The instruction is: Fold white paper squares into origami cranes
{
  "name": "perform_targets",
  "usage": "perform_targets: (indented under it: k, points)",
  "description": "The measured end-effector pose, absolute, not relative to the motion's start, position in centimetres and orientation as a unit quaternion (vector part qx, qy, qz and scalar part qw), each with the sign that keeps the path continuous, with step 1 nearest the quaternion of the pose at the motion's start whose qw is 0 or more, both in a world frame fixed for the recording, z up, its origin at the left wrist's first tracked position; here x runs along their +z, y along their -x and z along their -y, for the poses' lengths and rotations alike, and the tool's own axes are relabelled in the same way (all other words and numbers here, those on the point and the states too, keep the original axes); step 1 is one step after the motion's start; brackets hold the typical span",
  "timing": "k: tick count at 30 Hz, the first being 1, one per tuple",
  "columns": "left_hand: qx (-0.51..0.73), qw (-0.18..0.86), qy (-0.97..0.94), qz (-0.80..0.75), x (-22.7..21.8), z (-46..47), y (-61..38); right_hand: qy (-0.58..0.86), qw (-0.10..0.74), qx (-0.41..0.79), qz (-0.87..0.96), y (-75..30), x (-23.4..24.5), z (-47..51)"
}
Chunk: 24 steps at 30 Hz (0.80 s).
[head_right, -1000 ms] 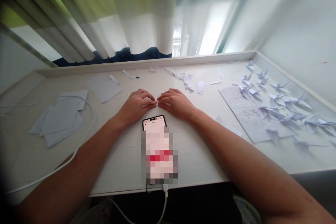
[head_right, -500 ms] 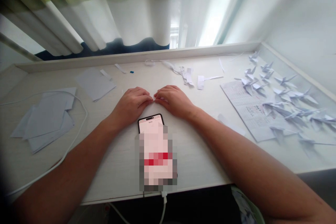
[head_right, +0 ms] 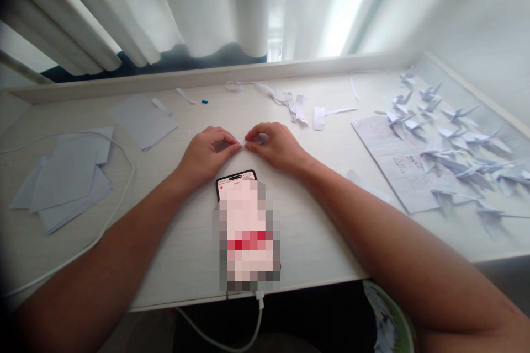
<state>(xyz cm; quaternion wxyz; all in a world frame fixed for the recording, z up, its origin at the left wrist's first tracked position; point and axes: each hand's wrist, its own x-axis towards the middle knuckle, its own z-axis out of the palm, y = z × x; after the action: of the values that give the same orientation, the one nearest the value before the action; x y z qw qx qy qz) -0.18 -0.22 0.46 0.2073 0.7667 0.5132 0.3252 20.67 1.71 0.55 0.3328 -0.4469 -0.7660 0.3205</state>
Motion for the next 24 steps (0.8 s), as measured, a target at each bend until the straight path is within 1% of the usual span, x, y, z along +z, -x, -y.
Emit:
perform_targets:
  k: [6,10,16,24]
  points:
    - [0.34,0.248,-0.731,-0.537,0.73,0.39,0.01,0.447,0.333,0.366,0.746,-20.47,0.89,-2.01]
    - [0.332,0.245,-0.735,-0.538,0.78,0.43,-0.04,0.449,0.34,0.392,0.727,-20.66,1.25,-2.14]
    - [0.34,0.25,-0.732,-0.536,0.7,0.41,-0.05,0.454,0.357,0.407,0.708,-20.83,1.17,-2.14]
    - [0.353,0.246,-0.737,-0.521,0.58,0.37,-0.08,0.438,0.336,0.397,0.733,-20.9,0.83,-2.26]
